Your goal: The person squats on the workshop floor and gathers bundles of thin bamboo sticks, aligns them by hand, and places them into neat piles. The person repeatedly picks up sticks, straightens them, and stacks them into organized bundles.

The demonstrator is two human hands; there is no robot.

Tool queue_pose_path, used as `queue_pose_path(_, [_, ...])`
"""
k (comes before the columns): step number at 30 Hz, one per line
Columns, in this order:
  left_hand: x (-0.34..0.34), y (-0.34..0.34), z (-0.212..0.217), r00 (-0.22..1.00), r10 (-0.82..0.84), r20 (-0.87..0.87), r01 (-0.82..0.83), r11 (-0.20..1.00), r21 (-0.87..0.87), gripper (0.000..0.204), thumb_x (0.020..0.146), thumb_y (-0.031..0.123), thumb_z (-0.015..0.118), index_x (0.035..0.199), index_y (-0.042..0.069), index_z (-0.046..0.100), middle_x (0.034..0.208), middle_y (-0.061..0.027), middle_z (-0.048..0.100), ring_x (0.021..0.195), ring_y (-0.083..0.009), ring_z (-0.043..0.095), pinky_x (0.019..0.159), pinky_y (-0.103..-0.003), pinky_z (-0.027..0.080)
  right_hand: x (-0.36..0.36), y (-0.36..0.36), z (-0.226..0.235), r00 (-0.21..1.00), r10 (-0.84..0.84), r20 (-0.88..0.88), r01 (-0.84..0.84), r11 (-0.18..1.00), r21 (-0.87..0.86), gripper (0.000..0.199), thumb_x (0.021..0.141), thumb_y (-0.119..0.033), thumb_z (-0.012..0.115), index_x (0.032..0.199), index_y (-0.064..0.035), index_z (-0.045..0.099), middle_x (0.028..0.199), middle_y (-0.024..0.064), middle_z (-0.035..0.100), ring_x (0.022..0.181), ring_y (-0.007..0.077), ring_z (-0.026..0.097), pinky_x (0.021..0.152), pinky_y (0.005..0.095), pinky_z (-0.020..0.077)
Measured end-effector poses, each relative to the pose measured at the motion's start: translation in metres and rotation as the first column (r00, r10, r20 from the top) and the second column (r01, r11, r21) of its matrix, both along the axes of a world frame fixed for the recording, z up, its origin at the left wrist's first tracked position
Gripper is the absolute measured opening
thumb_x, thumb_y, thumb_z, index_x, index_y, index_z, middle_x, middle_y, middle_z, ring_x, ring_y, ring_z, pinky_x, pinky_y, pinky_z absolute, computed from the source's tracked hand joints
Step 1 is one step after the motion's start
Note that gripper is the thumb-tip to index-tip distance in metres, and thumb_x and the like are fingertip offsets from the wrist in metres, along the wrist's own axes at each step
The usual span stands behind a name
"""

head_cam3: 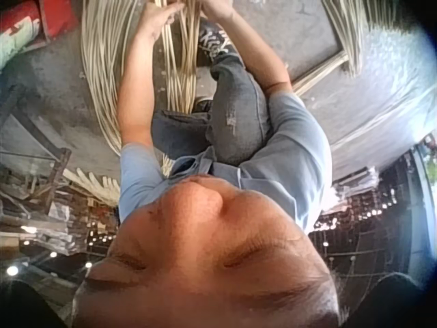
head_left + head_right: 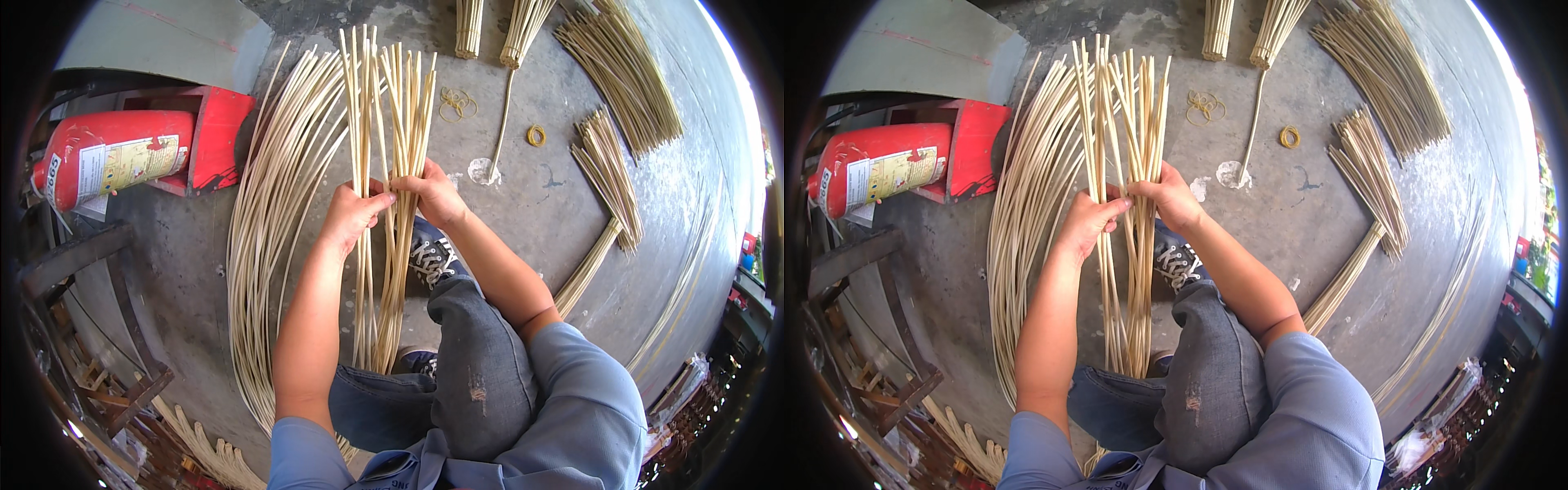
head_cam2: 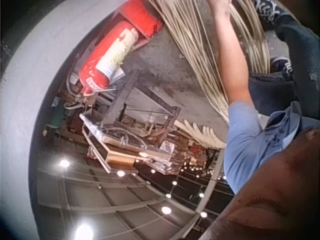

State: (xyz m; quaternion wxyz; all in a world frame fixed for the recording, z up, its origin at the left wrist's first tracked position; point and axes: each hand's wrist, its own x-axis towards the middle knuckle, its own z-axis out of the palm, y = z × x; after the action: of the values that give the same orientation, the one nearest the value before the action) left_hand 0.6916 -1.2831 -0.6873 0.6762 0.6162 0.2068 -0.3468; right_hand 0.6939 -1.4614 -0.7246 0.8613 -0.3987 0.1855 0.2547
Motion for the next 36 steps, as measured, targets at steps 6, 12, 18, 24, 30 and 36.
queue_pose_path(6, [-0.003,0.01,-0.008,0.996,-0.006,0.089,0.002,0.999,0.044,0.016,0.087,0.01,0.076,0.098,0.004,0.066,0.086,-0.0024,0.066,0.075,-0.0105,0.061,0.064,-0.027,0.048,-0.001,-0.005,-0.008,1.0,-0.021,-0.002,0.021,0.996,-0.083,0.037,0.082,0.0,0.072,0.114,-0.0015,0.054,0.097,0.0059,0.065,0.087,0.0165,0.065,0.079,0.0322,0.0542])
queue_pose_path(12, [-0.002,0.041,-0.009,0.963,0.269,0.007,-0.268,0.961,-0.071,0.015,0.094,0.009,0.064,0.105,0.0,0.058,0.089,-0.0107,0.065,0.093,-0.0307,0.071,0.083,-0.044,0.062,-0.003,-0.009,-0.008,0.998,-0.043,-0.041,0.039,0.994,-0.104,0.034,0.08,0.0,0.074,0.11,-0.0025,0.057,0.096,0.005,0.064,0.087,0.0165,0.064,0.08,0.0335,0.0532])
queue_pose_path(18, [-0.004,0.061,-0.006,0.959,0.281,0.026,-0.277,0.954,-0.113,0.012,0.095,0.011,0.069,0.101,0.002,0.062,0.091,-0.0105,0.068,0.086,-0.0258,0.072,0.077,-0.04,0.062,-0.003,-0.014,-0.009,0.999,-0.025,-0.042,0.02,0.994,-0.109,0.034,0.08,0.0,0.074,0.109,-0.0029,0.057,0.095,0.0048,0.064,0.087,0.0166,0.064,0.081,0.0335,0.0531])
queue_pose_path(24, [-0.003,0.059,-0.005,0.97,0.238,0.047,-0.232,0.967,-0.103,0.015,0.095,0.013,0.07,0.103,0.001,0.064,0.09,-0.0097,0.069,0.085,-0.0237,0.072,0.076,-0.038,0.062,-0.002,-0.01,-0.008,0.999,-0.021,-0.032,0.018,0.996,-0.093,0.033,0.081,0.0,0.074,0.109,-0.0039,0.057,0.095,0.004,0.064,0.086,0.016,0.064,0.079,0.0332,0.0531])
queue_pose_path(30, [-0.004,0.057,-0.007,0.975,0.218,0.042,-0.212,0.971,-0.106,0.014,0.096,0.013,0.07,0.102,0.002,0.064,0.09,-0.0096,0.069,0.086,-0.0237,0.072,0.076,-0.038,0.061,-0.004,-0.013,-0.009,0.999,-0.031,-0.033,0.027,0.993,-0.111,0.033,0.081,0.0,0.074,0.109,-0.0037,0.057,0.094,0.0038,0.064,0.085,0.0158,0.064,0.079,0.033,0.053])
queue_pose_path(36, [-0.003,0.055,-0.007,0.976,0.214,0.046,-0.209,0.973,-0.098,0.015,0.095,0.013,0.071,0.101,0.002,0.065,0.089,-0.0091,0.07,0.083,-0.0226,0.072,0.074,-0.037,0.062,-0.004,-0.013,-0.009,0.999,-0.036,-0.027,0.034,0.995,-0.09,0.032,0.081,0.0,0.073,0.109,-0.0037,0.057,0.094,0.0038,0.064,0.085,0.0157,0.064,0.079,0.0329,0.0529])
